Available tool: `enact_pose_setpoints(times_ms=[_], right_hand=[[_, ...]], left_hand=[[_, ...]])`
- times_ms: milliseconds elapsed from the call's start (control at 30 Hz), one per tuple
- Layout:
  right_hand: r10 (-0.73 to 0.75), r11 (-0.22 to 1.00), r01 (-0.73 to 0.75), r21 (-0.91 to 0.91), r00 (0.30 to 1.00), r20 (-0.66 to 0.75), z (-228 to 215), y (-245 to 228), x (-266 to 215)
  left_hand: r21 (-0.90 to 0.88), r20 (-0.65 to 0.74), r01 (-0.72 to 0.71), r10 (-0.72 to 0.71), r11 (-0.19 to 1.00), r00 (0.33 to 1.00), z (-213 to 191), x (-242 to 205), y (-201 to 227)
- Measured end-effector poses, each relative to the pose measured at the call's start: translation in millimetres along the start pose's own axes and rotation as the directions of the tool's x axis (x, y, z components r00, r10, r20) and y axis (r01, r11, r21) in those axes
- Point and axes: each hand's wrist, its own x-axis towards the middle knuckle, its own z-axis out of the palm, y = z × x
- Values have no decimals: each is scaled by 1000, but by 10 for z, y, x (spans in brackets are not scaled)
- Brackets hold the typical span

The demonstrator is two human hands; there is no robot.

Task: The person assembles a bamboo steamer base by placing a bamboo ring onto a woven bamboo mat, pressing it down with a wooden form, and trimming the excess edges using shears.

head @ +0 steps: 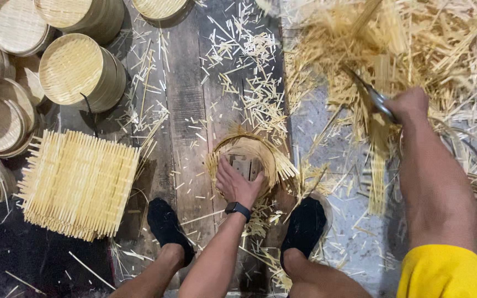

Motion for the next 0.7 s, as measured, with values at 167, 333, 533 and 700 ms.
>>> enact_pose_setpoints(times_ms=[167,333,533,700], right_hand=[[-4,1000,-3,25,964,267,302,39,-601],[-101,990,134,-47,896,432,810,649,-1543],[-371,836,482,-262,849,376,900,1173,-2017],[-518,550,656,-517,754,405,1055,916,-2163]], left_hand=[[-32,-32,88,-89,996,996,123,108,64],[23,-60,-129,131,991,990,36,156,-33],[13,-73,-391,391,920,918,130,75,-78],[44,45,-348,346,937,937,223,146,-57]])
